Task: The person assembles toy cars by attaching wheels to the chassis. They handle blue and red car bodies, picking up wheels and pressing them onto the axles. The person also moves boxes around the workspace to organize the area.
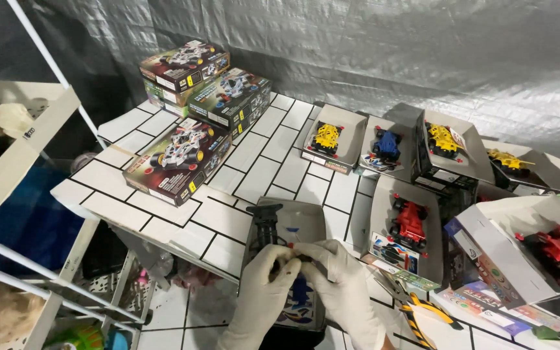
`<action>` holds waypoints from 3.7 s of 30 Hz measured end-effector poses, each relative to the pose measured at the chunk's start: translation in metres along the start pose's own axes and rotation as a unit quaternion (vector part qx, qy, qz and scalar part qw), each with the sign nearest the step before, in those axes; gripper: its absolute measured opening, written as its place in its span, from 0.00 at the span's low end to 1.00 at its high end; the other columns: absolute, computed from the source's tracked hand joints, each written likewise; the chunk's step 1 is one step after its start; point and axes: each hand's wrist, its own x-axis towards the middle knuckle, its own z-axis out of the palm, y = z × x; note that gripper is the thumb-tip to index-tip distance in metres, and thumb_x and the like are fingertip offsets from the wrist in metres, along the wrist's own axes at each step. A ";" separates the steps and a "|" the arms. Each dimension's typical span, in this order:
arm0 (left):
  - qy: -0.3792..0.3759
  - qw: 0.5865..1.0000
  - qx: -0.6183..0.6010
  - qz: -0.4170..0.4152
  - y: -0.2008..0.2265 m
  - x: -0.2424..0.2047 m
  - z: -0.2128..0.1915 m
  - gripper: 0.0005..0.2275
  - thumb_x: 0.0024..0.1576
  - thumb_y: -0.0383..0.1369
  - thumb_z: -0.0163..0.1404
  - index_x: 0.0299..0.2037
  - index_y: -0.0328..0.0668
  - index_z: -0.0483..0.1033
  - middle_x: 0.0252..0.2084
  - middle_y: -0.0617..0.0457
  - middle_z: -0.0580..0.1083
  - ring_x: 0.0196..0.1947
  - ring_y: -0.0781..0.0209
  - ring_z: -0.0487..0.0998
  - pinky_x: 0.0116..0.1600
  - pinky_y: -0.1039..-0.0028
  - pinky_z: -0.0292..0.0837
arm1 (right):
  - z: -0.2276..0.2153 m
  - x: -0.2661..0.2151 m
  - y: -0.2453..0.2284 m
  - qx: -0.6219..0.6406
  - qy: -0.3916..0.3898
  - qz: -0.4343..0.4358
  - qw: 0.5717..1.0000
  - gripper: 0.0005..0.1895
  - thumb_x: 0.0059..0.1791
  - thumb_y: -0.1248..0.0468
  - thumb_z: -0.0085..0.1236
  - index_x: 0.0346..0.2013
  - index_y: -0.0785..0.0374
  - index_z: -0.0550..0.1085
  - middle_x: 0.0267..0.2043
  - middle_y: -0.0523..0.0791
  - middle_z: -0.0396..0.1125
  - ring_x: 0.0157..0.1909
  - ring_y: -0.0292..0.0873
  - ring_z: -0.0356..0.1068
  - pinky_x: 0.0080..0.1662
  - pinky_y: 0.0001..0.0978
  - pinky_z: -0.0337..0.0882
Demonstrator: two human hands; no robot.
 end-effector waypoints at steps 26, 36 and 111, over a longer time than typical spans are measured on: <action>0.072 0.995 -0.032 0.064 -0.014 -0.010 0.065 0.05 0.57 0.28 0.53 0.35 0.46 0.69 0.29 0.55 0.67 0.26 0.63 0.67 0.34 0.72 0.64 | -0.001 -0.015 0.023 -0.024 0.148 0.028 0.988 0.06 0.46 0.70 0.65 0.33 0.56 0.76 0.39 0.40 0.76 0.44 0.36 0.75 0.51 0.27 0.70; -0.024 0.992 -0.117 -0.028 0.003 -0.016 0.021 0.17 0.65 0.33 0.37 0.62 0.41 0.69 0.39 0.53 0.71 0.30 0.64 0.69 0.37 0.75 0.69 | -0.002 0.023 0.019 -0.044 -0.005 0.031 0.999 0.31 0.47 0.79 0.49 0.62 0.53 0.73 0.63 0.47 0.69 0.65 0.46 0.70 0.67 0.35 0.66; 0.062 0.978 0.197 0.034 -0.013 0.015 -0.028 0.33 0.57 0.39 0.57 0.70 0.35 0.59 0.72 0.37 0.58 0.74 0.42 0.54 0.74 0.54 0.50 | 0.027 0.060 0.010 0.257 -0.010 0.219 0.941 0.07 0.49 0.75 0.58 0.35 0.60 0.70 0.36 0.42 0.69 0.34 0.36 0.67 0.40 0.25 0.68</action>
